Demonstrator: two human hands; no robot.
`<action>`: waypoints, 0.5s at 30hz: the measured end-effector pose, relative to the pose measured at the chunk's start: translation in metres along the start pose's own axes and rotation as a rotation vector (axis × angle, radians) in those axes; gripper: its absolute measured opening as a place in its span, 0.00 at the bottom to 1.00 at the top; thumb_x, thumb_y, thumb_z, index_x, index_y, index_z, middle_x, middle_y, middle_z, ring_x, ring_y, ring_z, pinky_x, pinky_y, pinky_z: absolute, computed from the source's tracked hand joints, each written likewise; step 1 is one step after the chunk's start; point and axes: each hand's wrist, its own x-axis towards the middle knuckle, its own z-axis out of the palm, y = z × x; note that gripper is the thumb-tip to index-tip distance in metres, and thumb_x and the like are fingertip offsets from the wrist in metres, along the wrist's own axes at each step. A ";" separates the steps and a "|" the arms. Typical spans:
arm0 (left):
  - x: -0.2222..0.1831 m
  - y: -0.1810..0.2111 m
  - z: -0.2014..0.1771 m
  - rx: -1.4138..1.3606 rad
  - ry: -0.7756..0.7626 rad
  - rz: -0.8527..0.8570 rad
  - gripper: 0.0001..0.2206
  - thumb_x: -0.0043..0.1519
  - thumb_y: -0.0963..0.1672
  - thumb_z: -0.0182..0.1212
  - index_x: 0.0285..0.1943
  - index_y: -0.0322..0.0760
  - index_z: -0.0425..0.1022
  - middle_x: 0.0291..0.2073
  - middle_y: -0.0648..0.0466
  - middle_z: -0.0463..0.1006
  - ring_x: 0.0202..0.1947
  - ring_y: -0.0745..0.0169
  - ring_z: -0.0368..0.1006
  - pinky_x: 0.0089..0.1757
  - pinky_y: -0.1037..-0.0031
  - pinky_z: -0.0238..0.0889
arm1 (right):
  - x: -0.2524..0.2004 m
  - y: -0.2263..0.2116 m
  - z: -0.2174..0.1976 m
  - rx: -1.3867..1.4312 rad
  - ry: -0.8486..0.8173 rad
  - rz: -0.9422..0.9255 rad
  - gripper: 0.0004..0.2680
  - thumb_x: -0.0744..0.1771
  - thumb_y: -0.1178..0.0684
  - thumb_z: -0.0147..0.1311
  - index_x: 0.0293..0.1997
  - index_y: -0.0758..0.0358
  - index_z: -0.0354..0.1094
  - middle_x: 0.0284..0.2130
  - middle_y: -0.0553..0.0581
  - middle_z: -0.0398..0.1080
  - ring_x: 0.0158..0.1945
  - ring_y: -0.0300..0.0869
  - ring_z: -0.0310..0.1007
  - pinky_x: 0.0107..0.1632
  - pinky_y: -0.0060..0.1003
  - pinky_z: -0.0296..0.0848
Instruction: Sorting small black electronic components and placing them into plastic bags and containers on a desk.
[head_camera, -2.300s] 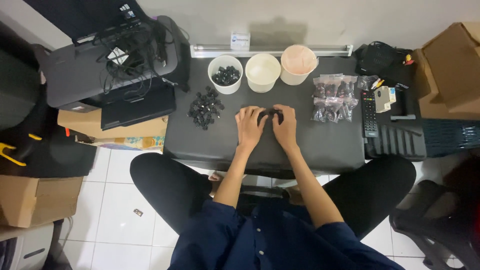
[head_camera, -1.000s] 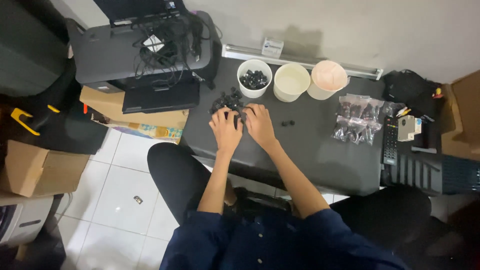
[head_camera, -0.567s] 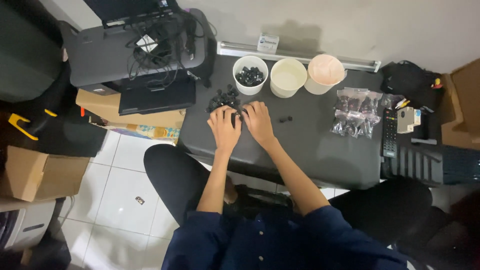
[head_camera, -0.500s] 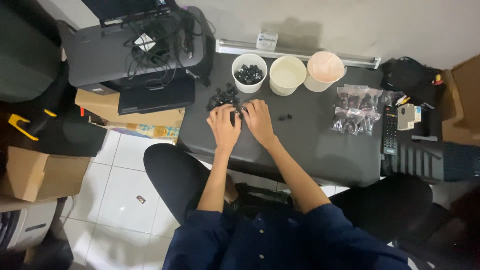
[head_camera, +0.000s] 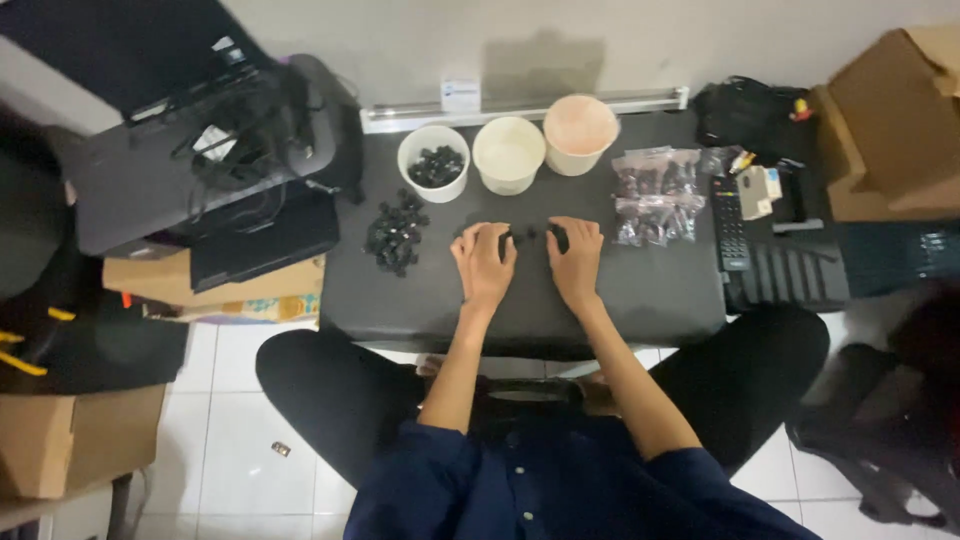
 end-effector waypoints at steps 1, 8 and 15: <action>0.002 0.001 -0.003 -0.006 -0.010 0.010 0.06 0.65 0.48 0.59 0.46 0.49 0.76 0.43 0.68 0.77 0.57 0.74 0.63 0.57 0.72 0.48 | 0.001 0.001 -0.002 -0.008 0.007 0.010 0.07 0.68 0.58 0.60 0.50 0.52 0.72 0.42 0.46 0.72 0.49 0.40 0.67 0.48 0.34 0.61; 0.002 -0.007 -0.002 0.064 -0.080 0.064 0.05 0.67 0.46 0.57 0.50 0.51 0.74 0.41 0.64 0.78 0.59 0.73 0.60 0.58 0.67 0.46 | 0.001 -0.005 -0.007 0.143 -0.086 0.128 0.07 0.69 0.57 0.59 0.51 0.51 0.73 0.44 0.45 0.74 0.51 0.39 0.67 0.52 0.34 0.60; 0.000 -0.007 -0.007 0.124 -0.105 0.082 0.07 0.66 0.45 0.56 0.52 0.50 0.73 0.41 0.61 0.77 0.58 0.69 0.60 0.59 0.63 0.47 | 0.003 -0.007 -0.006 0.081 -0.115 0.043 0.06 0.67 0.55 0.63 0.47 0.49 0.74 0.40 0.42 0.69 0.47 0.36 0.63 0.50 0.33 0.59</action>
